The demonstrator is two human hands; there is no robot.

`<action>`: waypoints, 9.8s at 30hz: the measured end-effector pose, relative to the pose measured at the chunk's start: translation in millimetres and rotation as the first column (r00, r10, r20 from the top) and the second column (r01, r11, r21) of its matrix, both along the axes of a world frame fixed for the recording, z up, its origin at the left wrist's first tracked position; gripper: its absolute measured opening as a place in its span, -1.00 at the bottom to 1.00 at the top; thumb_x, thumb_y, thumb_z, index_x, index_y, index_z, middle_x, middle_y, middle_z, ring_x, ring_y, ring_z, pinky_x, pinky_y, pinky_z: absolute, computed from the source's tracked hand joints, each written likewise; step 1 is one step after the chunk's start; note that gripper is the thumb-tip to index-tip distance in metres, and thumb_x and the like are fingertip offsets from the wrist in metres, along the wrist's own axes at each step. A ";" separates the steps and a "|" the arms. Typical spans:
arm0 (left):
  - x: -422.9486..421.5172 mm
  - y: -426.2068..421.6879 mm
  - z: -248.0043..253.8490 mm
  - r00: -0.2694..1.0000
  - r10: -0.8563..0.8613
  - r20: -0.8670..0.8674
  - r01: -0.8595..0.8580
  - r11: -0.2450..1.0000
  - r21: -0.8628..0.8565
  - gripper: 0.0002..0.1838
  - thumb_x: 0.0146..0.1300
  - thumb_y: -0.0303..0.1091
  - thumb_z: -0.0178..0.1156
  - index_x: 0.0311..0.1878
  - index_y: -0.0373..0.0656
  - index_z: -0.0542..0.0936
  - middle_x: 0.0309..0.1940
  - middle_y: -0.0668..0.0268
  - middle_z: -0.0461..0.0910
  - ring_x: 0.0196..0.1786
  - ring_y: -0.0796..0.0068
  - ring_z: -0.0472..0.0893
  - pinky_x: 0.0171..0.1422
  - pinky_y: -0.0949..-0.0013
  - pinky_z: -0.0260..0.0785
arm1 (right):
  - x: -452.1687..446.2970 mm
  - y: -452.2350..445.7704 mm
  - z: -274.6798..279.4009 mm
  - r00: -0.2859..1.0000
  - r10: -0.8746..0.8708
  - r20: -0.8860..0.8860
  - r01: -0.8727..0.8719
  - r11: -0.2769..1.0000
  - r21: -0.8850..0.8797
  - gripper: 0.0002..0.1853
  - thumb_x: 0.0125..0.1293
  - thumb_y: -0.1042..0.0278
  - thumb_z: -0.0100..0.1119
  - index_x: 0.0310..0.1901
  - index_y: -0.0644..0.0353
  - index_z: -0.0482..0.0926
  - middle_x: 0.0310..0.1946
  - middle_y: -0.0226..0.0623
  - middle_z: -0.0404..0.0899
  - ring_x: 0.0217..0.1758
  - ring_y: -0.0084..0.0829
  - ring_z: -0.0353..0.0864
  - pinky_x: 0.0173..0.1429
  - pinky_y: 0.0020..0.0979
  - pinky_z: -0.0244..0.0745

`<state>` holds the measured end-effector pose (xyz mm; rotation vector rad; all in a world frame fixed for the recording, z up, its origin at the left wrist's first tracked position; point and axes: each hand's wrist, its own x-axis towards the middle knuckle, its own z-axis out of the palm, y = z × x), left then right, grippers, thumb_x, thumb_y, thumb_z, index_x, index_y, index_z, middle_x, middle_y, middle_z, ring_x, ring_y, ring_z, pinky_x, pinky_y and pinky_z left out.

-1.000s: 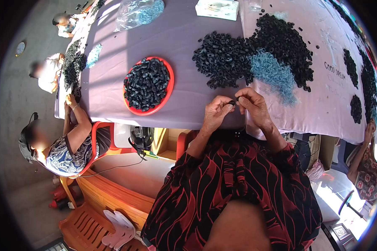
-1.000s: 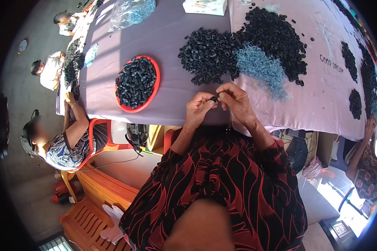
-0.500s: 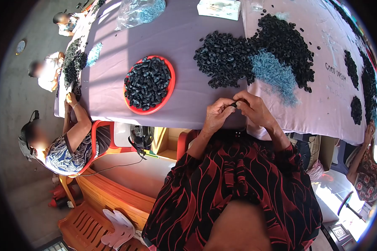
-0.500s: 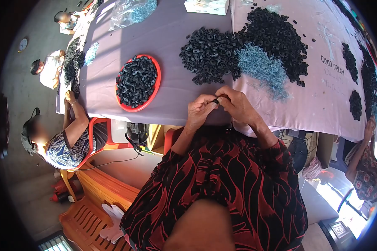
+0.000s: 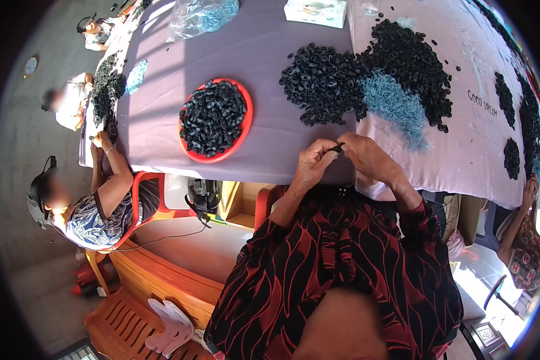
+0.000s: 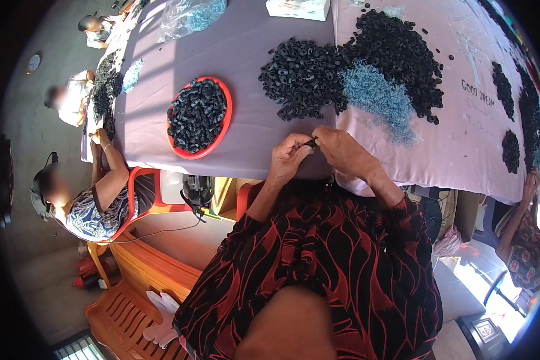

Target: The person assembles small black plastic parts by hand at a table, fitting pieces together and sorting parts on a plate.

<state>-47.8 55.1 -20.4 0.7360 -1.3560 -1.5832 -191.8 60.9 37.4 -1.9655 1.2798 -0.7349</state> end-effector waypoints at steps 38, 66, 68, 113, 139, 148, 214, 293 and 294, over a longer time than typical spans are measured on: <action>-5.5 5.0 0.3 0.966 0.133 0.222 -0.086 0.974 -0.209 -0.93 -0.10 -0.61 0.01 -0.49 -0.26 0.37 -0.63 0.37 0.39 -0.54 0.69 0.36 -0.44 0.62 0.22 | 3.2 12.6 -20.9 0.889 -0.099 -0.447 -0.030 0.962 -0.272 -0.91 -0.16 0.51 -0.15 -0.54 0.27 0.21 -0.66 -0.18 0.34 -0.65 -0.28 0.41 -0.65 -0.40 0.31; -13.1 7.3 3.7 0.954 0.235 0.184 -0.218 0.970 -0.109 -0.94 -0.15 -0.61 0.05 -0.54 -0.28 0.40 -0.64 0.39 0.41 -0.56 0.75 0.36 -0.50 0.64 0.24 | 22.9 21.7 -31.4 0.920 -0.254 -0.297 0.181 0.950 -0.254 -0.76 -0.17 0.40 -0.04 -0.47 0.28 0.15 -0.58 -0.12 0.30 -0.57 -0.17 0.39 -0.56 -0.31 0.33; -12.5 6.4 3.9 0.936 0.265 0.233 -0.224 0.956 -0.189 -0.96 -0.13 -0.60 0.05 -0.54 -0.28 0.40 -0.64 0.43 0.42 -0.56 0.76 0.34 -0.49 0.67 0.22 | 25.4 21.8 -37.4 0.914 -0.287 -0.287 0.207 0.938 -0.277 -0.76 -0.18 0.41 -0.04 -0.47 0.28 0.15 -0.58 -0.13 0.29 -0.56 -0.18 0.39 -0.57 -0.31 0.33; -18.8 5.8 -7.3 0.926 0.272 0.264 -0.203 0.944 -0.260 -0.93 -0.15 -0.52 0.06 -0.59 -0.28 0.37 -0.72 0.36 0.36 -0.65 0.72 0.30 -0.59 0.60 0.16 | 14.1 22.1 -42.8 0.933 -0.307 -0.189 0.226 0.907 -0.355 -0.77 -0.15 0.39 0.00 -0.48 0.26 0.19 -0.61 -0.17 0.28 -0.60 -0.23 0.37 -0.60 -0.37 0.31; -10.7 8.1 -2.6 0.931 0.260 0.256 -0.186 0.942 -0.280 -0.98 -0.12 -0.59 0.00 -0.57 -0.30 0.37 -0.66 0.39 0.38 -0.58 0.74 0.32 -0.50 0.64 0.18 | 20.5 23.5 -39.4 0.923 -0.273 -0.269 0.175 0.925 -0.338 -0.82 -0.12 0.36 -0.03 -0.54 0.21 0.21 -0.66 -0.23 0.30 -0.63 -0.26 0.38 -0.60 -0.36 0.31; -8.5 9.2 -15.1 0.920 0.321 0.222 -0.270 0.935 -0.231 -0.95 -0.10 -0.53 0.03 -0.56 -0.28 0.37 -0.70 0.38 0.35 -0.63 0.73 0.30 -0.56 0.63 0.16 | 12.6 26.9 -41.0 0.981 -0.195 -0.022 0.180 0.941 -0.287 -0.63 -0.13 0.35 0.05 -0.29 0.33 0.20 -0.50 -0.11 0.34 -0.49 -0.19 0.39 -0.46 -0.37 0.32; 150.4 -82.9 24.5 -0.098 0.876 0.472 -0.370 0.408 -0.834 -0.85 -0.26 -0.46 0.12 -0.55 -0.21 0.38 -0.60 0.21 0.38 -0.48 0.24 0.37 -0.37 0.30 0.21 | -10.9 21.7 -45.0 0.832 -0.553 -0.049 0.463 0.739 -0.490 -0.96 -0.07 0.48 -0.15 -0.53 0.20 0.33 -0.62 -0.24 0.30 -0.57 -0.26 0.35 -0.50 -0.36 0.26; 19.9 -69.2 -6.6 0.590 0.663 0.460 -0.234 0.686 -0.689 -0.94 -0.09 -0.51 0.02 -0.48 -0.25 0.39 -0.55 0.21 0.38 -0.48 0.36 0.39 -0.42 0.43 0.23 | -7.8 9.4 -61.2 0.817 -0.535 0.215 0.576 0.753 -0.317 -0.86 -0.10 0.58 -0.14 -0.41 0.24 0.28 -0.49 -0.17 0.33 -0.49 -0.19 0.37 -0.44 -0.36 0.27; 21.0 -67.7 -6.4 0.589 0.664 0.460 -0.235 0.686 -0.689 -0.94 -0.09 -0.51 0.02 -0.48 -0.25 0.39 -0.55 0.21 0.38 -0.48 0.36 0.39 -0.42 0.43 0.23 | -7.6 9.9 -61.0 0.818 -0.533 0.215 0.575 0.755 -0.316 -0.86 -0.10 0.58 -0.14 -0.41 0.24 0.28 -0.49 -0.17 0.33 -0.49 -0.19 0.37 -0.44 -0.36 0.27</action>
